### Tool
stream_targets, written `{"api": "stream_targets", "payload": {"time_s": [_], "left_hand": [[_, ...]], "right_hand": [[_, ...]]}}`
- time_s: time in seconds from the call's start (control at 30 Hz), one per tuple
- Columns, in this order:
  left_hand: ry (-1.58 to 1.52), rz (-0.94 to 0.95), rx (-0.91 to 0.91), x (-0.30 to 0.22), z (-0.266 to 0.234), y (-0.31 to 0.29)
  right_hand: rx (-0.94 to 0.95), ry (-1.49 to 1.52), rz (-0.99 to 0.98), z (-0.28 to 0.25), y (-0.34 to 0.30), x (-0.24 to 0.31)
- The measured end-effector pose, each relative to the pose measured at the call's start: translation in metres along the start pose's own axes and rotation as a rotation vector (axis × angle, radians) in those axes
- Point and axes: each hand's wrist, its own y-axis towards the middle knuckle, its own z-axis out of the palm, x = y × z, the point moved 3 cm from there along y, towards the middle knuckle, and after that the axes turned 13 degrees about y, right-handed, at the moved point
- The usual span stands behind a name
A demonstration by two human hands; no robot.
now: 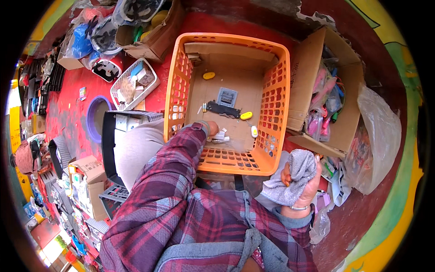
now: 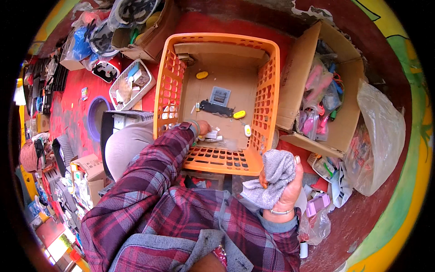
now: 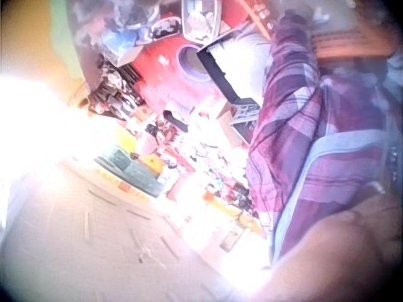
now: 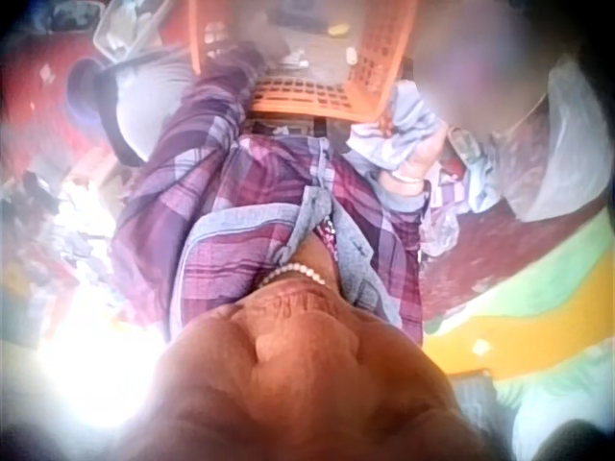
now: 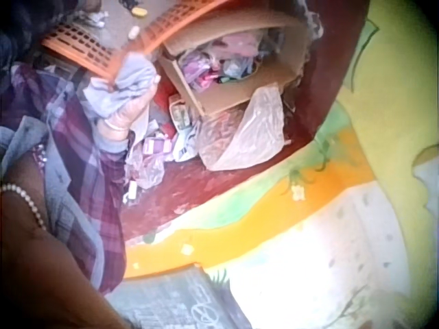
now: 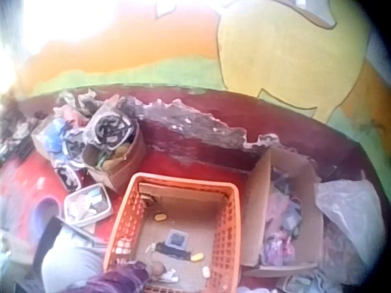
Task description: The person wipes various small electrical or mechanical components with a cloth, handling items one at a time from an orange basket and placing some into a compartmentalized tray.
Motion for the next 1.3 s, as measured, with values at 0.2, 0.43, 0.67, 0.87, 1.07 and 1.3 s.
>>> {"api": "stream_targets", "payload": {"time_s": [0.2,0.43,0.67,0.87,1.07,1.3], "left_hand": [[-0.225,-0.460,-0.407,0.002,-0.053,-0.022],[0.103,-0.439,-0.575,0.019,-0.067,-0.012],[0.159,-0.482,-0.443,0.006,-0.059,-0.009],[0.036,-0.483,-0.280,0.016,-0.039,0.003],[-0.279,-0.300,-0.119,0.026,-0.096,-0.026],[-1.617,0.336,-0.115,-0.054,-0.178,-0.120]], "right_hand": [[-0.085,-0.041,-0.021,-0.002,0.000,-0.002],[-0.205,-0.065,-0.047,-0.002,0.003,0.000],[-0.209,-0.045,-0.074,-0.005,0.007,-0.003],[0.005,0.012,0.017,-0.015,0.004,-0.003],[0.053,-0.018,-0.033,-0.007,0.002,-0.007],[0.194,-0.052,-0.156,0.014,-0.002,-0.003]]}}
